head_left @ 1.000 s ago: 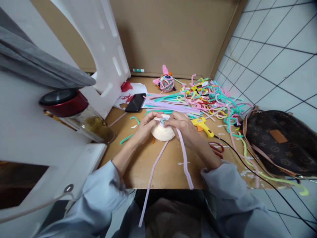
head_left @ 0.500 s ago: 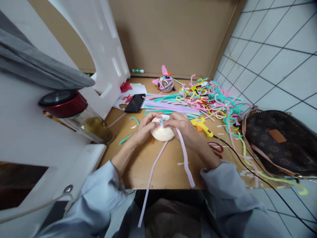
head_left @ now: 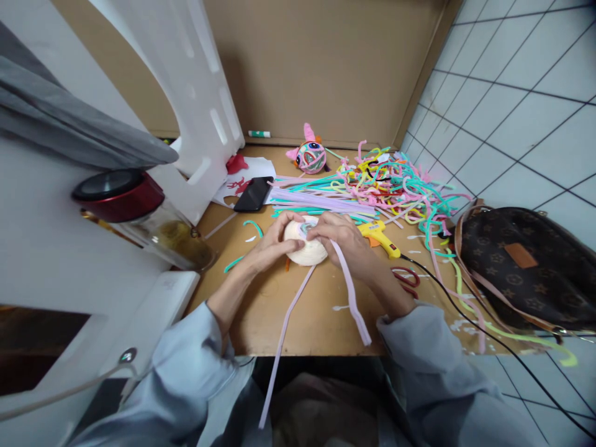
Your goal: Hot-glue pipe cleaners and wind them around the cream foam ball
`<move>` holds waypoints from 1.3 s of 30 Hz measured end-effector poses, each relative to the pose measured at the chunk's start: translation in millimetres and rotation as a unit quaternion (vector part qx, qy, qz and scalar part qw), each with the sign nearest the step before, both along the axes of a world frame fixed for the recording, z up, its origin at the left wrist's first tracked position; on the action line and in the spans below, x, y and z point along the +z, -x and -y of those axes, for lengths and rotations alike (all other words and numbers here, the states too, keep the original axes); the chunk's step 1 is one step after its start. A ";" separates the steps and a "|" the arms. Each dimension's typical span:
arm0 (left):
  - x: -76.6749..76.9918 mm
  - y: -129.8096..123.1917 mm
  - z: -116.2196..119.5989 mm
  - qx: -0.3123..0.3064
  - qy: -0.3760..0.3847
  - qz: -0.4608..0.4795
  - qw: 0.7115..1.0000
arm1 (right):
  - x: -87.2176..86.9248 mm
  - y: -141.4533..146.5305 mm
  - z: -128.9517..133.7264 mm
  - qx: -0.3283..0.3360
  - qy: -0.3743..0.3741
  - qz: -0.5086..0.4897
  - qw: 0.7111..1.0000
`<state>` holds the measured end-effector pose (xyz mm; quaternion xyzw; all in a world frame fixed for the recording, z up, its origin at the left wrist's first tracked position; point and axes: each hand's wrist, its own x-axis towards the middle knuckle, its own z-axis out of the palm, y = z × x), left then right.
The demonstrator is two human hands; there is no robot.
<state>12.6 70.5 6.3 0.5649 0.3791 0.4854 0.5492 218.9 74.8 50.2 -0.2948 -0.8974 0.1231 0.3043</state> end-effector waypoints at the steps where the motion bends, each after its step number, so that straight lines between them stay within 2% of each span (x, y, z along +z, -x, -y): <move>1: 0.8 -0.5 0.5 0.001 -0.001 -0.003 1.000 | 0.1 0.0 0.0 0.000 0.000 0.001 1.000; 12: 2.3 -3.8 2.7 0.010 -0.021 -0.010 1.000 | -5.4 0.9 -0.5 -0.002 -0.013 -0.033 0.999; 21: 5.8 -11.3 7.0 0.050 -0.010 -0.019 0.999 | -0.9 0.0 0.4 -0.007 -0.007 -0.026 1.000; 35: 4.3 -11.0 5.3 0.055 -0.018 -0.033 0.998 | -4.3 -1.8 -3.5 -0.008 0.063 -0.074 0.995; 39: 6.2 -11.7 6.2 0.060 -0.013 -0.034 0.998 | -2.8 -0.9 -3.9 -0.014 0.051 -0.076 0.996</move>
